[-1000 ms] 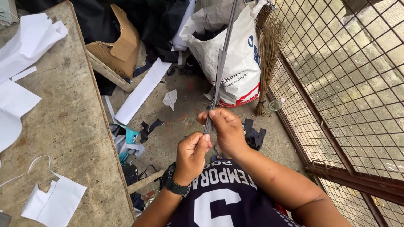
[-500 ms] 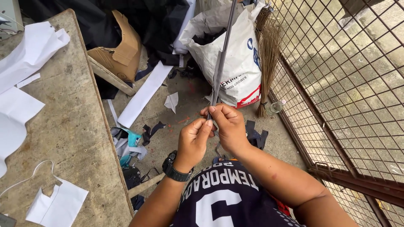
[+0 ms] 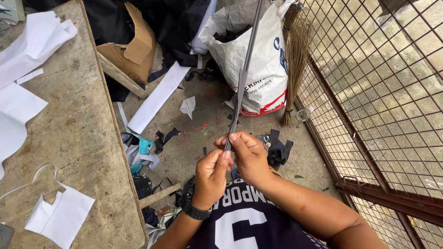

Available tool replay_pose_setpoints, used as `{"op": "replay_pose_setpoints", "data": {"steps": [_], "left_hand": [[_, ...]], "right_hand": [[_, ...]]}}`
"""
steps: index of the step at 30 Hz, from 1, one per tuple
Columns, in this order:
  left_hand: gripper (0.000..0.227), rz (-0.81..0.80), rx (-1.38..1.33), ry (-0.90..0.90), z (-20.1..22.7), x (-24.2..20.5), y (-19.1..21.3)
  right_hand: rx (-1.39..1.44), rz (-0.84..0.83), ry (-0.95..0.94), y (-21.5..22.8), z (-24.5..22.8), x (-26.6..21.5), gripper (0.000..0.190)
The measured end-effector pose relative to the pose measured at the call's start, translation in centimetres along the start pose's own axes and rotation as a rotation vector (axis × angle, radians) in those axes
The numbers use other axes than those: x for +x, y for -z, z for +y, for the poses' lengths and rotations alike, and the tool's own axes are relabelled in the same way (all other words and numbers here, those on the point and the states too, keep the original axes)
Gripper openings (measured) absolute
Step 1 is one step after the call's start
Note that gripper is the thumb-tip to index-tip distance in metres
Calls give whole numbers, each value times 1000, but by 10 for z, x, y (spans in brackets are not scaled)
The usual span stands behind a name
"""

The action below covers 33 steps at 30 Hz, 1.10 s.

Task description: The person picks up a long strip of dark fabric and begins braiding it by hand. They continue to twist and fold the fabric into a braided pattern, working their way down the length of the strip. The person then hangs the braided fabric on a metal grate.

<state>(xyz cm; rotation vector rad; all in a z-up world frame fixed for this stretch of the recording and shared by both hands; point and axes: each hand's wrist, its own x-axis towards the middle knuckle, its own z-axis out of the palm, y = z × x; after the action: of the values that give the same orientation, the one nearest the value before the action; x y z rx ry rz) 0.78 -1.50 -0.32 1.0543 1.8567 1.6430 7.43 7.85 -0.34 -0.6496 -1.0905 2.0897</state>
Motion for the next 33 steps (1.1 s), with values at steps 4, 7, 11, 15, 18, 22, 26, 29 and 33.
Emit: {"op": "replay_pose_setpoints", "data": {"steps": [4,7,11,15,18,22,26,29,33], "left_hand": [[36,-23,35,-54,8,-11,-2],[36,-14,51,-43,5,-17,-1],[35,3,50,-35,4,-17,1],[37,-18,18,-12,7,-14,0],[38,-39,6,45,5,-7,1],[35,-69,-3,101,2,7,0],[34,-73,-33,68,9,25,-4],[35,-64,28,-12,17,31,-6],[38,4,-84,-12,18,23,-4]], "right_hand": [[-57,-85,-11,15,14,-9,30],[-110,-88,0,13,11,-14,30],[-151,-95,-77,19,15,4,31],[-217,-56,82,18,5,26,25],[-249,6,84,15,1,31,25],[-230,39,158,14,1,34,26],[-114,39,77,5,-8,30,25],[-107,48,88,-2,-16,26,27],[-15,51,201,-7,-6,21,26]]}}
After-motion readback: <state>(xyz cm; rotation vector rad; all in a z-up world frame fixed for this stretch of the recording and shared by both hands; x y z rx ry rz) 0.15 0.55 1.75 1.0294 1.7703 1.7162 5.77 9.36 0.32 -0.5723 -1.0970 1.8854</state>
